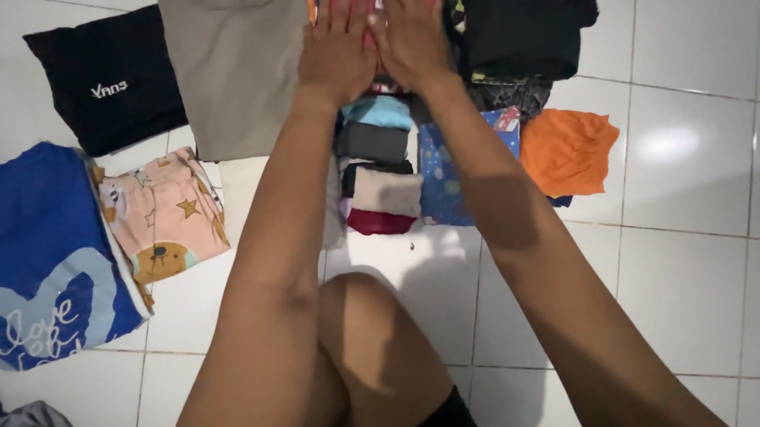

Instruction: Folding various items of clothing including t-shirts and pants while sitting on the floor.

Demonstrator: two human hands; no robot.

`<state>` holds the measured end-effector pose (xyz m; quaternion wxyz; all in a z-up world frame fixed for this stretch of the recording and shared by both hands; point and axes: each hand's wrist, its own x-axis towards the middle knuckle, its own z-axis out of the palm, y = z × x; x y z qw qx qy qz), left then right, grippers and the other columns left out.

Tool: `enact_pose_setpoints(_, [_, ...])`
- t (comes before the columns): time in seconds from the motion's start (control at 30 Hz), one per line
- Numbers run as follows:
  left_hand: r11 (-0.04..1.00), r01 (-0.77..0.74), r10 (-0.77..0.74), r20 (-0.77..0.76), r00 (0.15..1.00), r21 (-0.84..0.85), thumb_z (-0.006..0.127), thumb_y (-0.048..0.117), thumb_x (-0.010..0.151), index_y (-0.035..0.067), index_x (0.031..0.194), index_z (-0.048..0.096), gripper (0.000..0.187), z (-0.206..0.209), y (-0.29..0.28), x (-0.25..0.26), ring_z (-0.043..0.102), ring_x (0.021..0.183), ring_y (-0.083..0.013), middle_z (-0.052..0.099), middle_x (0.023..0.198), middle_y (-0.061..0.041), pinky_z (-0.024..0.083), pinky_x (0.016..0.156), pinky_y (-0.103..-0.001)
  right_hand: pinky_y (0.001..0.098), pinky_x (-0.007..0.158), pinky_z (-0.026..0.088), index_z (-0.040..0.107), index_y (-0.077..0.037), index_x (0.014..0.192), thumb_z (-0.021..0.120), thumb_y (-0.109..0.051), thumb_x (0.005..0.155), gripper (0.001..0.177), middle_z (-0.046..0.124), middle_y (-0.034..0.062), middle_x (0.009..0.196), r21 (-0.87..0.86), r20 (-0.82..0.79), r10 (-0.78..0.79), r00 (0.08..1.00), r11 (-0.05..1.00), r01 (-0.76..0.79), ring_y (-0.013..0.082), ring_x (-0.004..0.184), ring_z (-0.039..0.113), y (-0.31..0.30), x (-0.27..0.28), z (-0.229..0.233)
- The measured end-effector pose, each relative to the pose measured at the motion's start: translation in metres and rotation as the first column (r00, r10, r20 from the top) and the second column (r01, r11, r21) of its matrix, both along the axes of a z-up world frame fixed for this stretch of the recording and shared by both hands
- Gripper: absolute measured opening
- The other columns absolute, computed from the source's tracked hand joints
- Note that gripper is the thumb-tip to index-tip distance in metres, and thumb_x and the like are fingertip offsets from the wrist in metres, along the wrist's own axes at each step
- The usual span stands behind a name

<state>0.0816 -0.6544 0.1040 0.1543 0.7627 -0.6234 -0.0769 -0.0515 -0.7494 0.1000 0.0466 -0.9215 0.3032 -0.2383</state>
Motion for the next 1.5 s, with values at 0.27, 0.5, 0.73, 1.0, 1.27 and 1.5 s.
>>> enact_pose_setpoints(0.27, [0.994, -0.056, 0.052, -0.042, 0.998, -0.095, 0.049, 0.042, 0.103, 0.013, 0.163, 0.028, 0.070, -0.034, -0.038, 0.006, 0.021, 0.154, -0.0420, 0.023, 0.168, -0.014, 0.026, 0.121, -0.060, 0.0652, 0.119, 0.019, 0.044, -0.004, 0.152, 0.055, -0.033, 0.109, 0.053, 0.044, 0.0218, 0.154, 0.115, 0.028, 0.059, 0.998, 0.991, -0.062, 0.0438, 0.144, 0.037, -0.041, 0.007, -0.020])
enact_pose_setpoints(0.5, [0.989, -0.130, 0.125, -0.077, 0.989, -0.076, 0.046, 0.044, 0.104, 0.018, 0.160, 0.031, 0.063, -0.032, -0.045, 0.018, 0.034, 0.150, -0.0388, 0.035, 0.164, -0.013, 0.032, 0.113, -0.063, 0.0593, 0.121, 0.026, 0.048, -0.008, 0.148, 0.055, -0.037, 0.110, 0.049, 0.048, 0.0184, 0.150, 0.136, -0.105, 0.039, 0.994, 0.990, -0.024, 0.0405, 0.143, 0.043, -0.048, 0.023, -0.015])
enact_pose_setpoints(0.73, [0.909, -0.176, 0.190, 0.000, 0.982, -0.378, 0.058, 0.034, 0.105, 0.003, 0.151, 0.045, 0.056, -0.032, 0.052, -0.048, 0.034, 0.150, -0.0433, 0.044, 0.159, -0.022, 0.031, 0.118, -0.064, 0.0636, 0.115, 0.023, 0.029, -0.005, 0.160, 0.056, -0.037, 0.105, 0.070, 0.026, 0.0204, 0.166, 0.135, -0.082, 0.064, 0.995, 0.990, -0.052, 0.0469, 0.151, 0.024, -0.049, 0.013, -0.003])
enact_pose_setpoints(1.0, [0.764, -0.602, 0.385, -0.585, 0.714, -0.233, 0.068, 0.026, 0.097, -0.003, 0.148, 0.048, 0.062, -0.054, 0.285, -0.103, 0.040, 0.148, -0.0427, 0.048, 0.155, -0.026, 0.031, 0.121, -0.048, 0.0729, 0.121, 0.012, 0.027, -0.002, 0.164, 0.059, -0.037, 0.106, 0.075, 0.017, 0.0178, 0.172, -0.004, -0.126, -0.109, 0.986, 0.994, 0.109, 0.0454, 0.157, 0.016, 0.058, 0.044, 0.028])
enact_pose_setpoints(1.27, [0.506, -0.815, 0.654, -0.490, 0.577, -0.284, 0.070, 0.025, 0.096, -0.003, 0.143, 0.053, 0.057, -0.018, 0.453, -0.031, 0.048, 0.141, -0.0399, 0.055, 0.148, -0.024, 0.036, 0.118, -0.045, 0.0728, 0.118, 0.012, 0.025, -0.006, 0.164, 0.062, -0.036, 0.102, 0.078, 0.015, 0.0168, 0.172, 0.170, -0.024, 0.490, 0.871, 0.861, -0.480, 0.0471, 0.155, 0.014, 0.336, 0.097, -0.014])
enact_pose_setpoints(1.5, [0.441, -0.789, 0.773, -0.266, 0.576, -0.427, 0.073, 0.021, 0.095, 0.000, 0.144, 0.053, 0.057, 0.017, 0.614, 0.015, 0.048, 0.139, -0.0425, 0.055, 0.147, -0.023, 0.034, 0.116, -0.053, 0.0730, 0.116, 0.013, 0.025, -0.006, 0.161, 0.062, -0.042, 0.097, 0.082, 0.011, 0.0156, 0.171, 0.277, -0.084, 0.762, 0.642, 0.637, -0.719, 0.0470, 0.154, 0.011, 0.502, 0.132, 0.021])
